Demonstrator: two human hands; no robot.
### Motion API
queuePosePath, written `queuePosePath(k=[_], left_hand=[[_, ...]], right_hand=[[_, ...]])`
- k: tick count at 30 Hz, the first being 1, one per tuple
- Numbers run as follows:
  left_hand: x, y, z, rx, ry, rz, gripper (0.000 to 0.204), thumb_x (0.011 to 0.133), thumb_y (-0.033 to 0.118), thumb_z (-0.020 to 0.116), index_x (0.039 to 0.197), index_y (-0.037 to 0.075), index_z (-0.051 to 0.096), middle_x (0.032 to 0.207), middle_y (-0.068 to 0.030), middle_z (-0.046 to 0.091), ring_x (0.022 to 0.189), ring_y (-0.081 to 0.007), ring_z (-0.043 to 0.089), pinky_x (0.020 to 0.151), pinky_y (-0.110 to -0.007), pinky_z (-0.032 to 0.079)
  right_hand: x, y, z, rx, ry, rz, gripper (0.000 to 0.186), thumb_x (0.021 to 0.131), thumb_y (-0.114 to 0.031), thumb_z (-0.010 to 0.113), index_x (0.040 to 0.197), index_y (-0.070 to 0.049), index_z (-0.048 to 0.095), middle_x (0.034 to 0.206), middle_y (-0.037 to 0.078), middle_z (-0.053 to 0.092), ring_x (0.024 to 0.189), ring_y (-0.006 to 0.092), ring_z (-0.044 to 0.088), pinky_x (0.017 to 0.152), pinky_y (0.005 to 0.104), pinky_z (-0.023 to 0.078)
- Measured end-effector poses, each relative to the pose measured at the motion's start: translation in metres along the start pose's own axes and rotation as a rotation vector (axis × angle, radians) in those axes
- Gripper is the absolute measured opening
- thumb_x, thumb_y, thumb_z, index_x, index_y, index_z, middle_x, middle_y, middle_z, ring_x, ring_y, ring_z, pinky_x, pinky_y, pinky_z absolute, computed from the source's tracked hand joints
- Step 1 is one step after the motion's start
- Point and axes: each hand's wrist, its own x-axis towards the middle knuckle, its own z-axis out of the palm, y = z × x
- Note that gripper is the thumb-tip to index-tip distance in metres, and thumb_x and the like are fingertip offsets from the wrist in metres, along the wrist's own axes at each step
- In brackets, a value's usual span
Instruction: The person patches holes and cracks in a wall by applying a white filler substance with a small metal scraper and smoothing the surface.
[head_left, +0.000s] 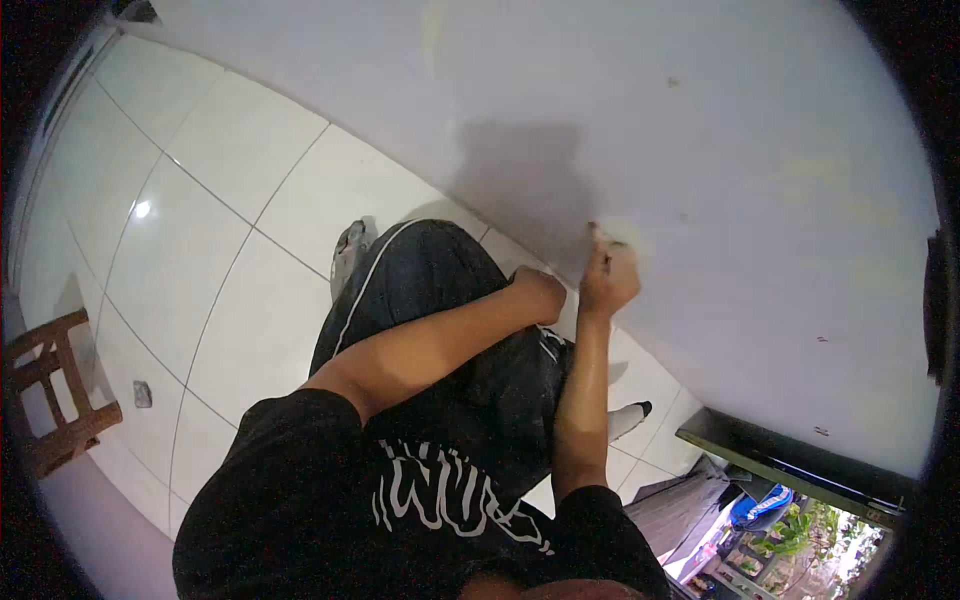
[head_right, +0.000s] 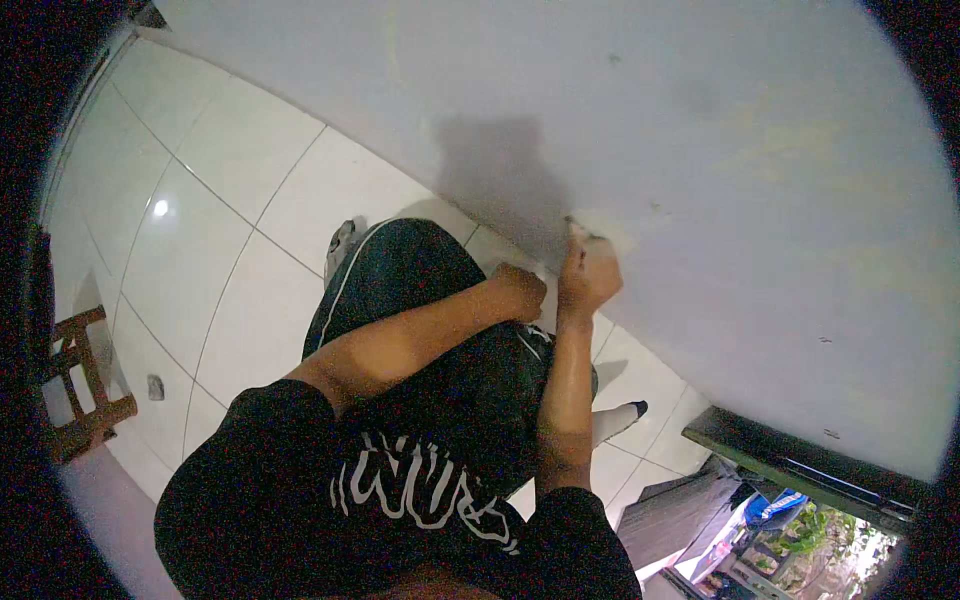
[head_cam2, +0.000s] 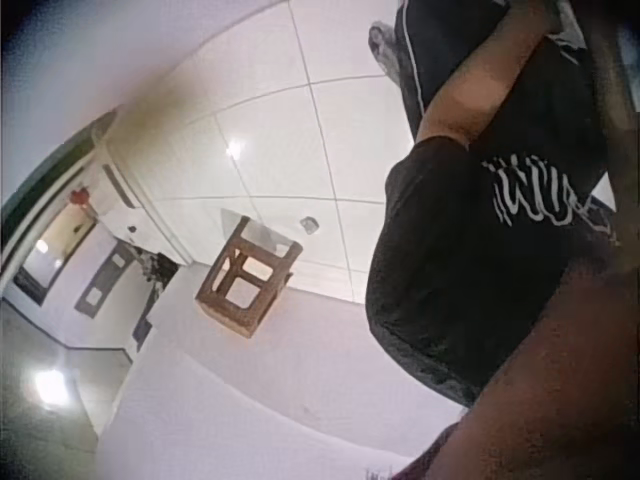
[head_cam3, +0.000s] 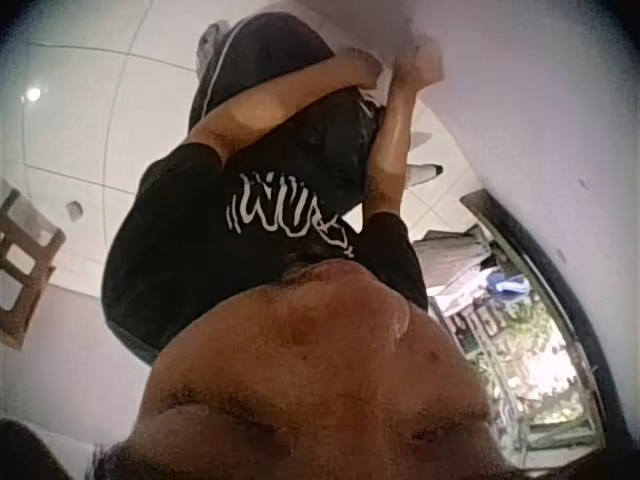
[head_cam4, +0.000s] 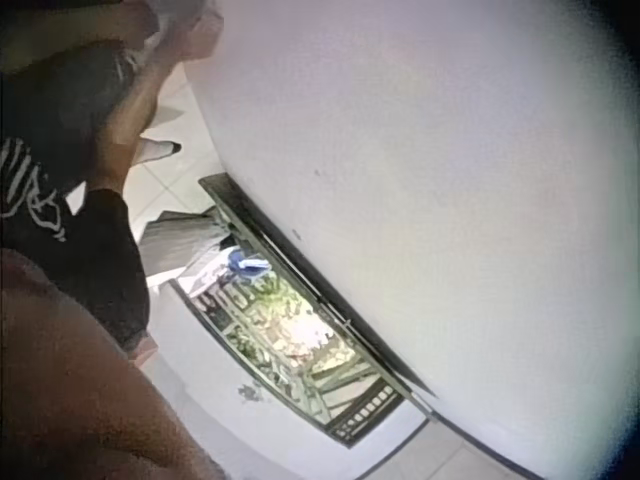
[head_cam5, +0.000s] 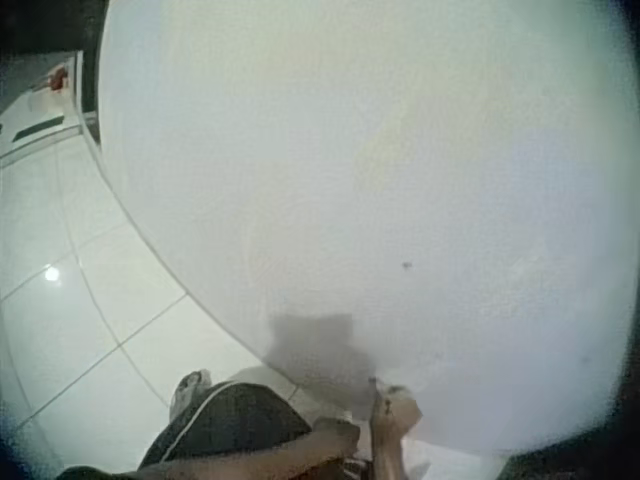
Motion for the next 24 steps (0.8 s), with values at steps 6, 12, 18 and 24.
queuePosePath(k=[6, 12, 18, 24], left_hand=[[0.010, -0.013, 0.016, -0.029, 0.030, -0.035, 0.037, 0.085, 0.034, 0.062, 0.106, 0.006, 0.070, 0.112, -0.0141, 0.069, 0.105, -0.0321, 0.066, 0.088, -0.050, 0.048], [0.010, -0.008, 0.007, 0.012, 0.031, -0.027, 0.037, 0.086, 0.029, 0.062, 0.113, 0.005, 0.069, 0.117, -0.0110, 0.068, 0.106, -0.0294, 0.066, 0.084, -0.051, 0.051], [0.009, -0.007, 0.006, 0.012, 0.021, -0.020, 0.038, 0.086, 0.028, 0.063, 0.115, 0.004, 0.068, 0.117, -0.0114, 0.068, 0.107, -0.0283, 0.065, 0.086, -0.050, 0.051], [0.018, -0.008, 0.021, -0.023, -0.047, -0.057, 0.037, 0.087, 0.027, 0.063, 0.115, 0.004, 0.068, 0.121, -0.0123, 0.066, 0.111, -0.0285, 0.063, 0.088, -0.051, 0.050]], right_hand=[[0.026, -0.028, -0.015, 0.139, -0.013, 0.104, 0.017, 0.087, -0.023, 0.071, 0.077, -0.009, 0.071, 0.069, 0.009, 0.063, 0.057, 0.0246, 0.058, 0.053, 0.0329, 0.046], [0.014, -0.012, -0.001, 0.115, -0.009, -0.043, 0.022, 0.089, -0.025, 0.067, 0.075, -0.008, 0.071, 0.072, 0.010, 0.066, 0.060, 0.0259, 0.063, 0.056, 0.0340, 0.049], [0.006, -0.010, -0.002, 0.043, -0.003, -0.033, 0.017, 0.083, -0.013, 0.076, 0.072, -0.004, 0.066, 0.068, 0.011, 0.065, 0.056, 0.0229, 0.060, 0.054, 0.0310, 0.047], [0.025, -0.027, -0.021, 0.156, -0.005, 0.158, 0.025, 0.087, -0.026, 0.071, 0.072, -0.006, 0.069, 0.071, 0.009, 0.067, 0.061, 0.0256, 0.062, 0.055, 0.0336, 0.047]])
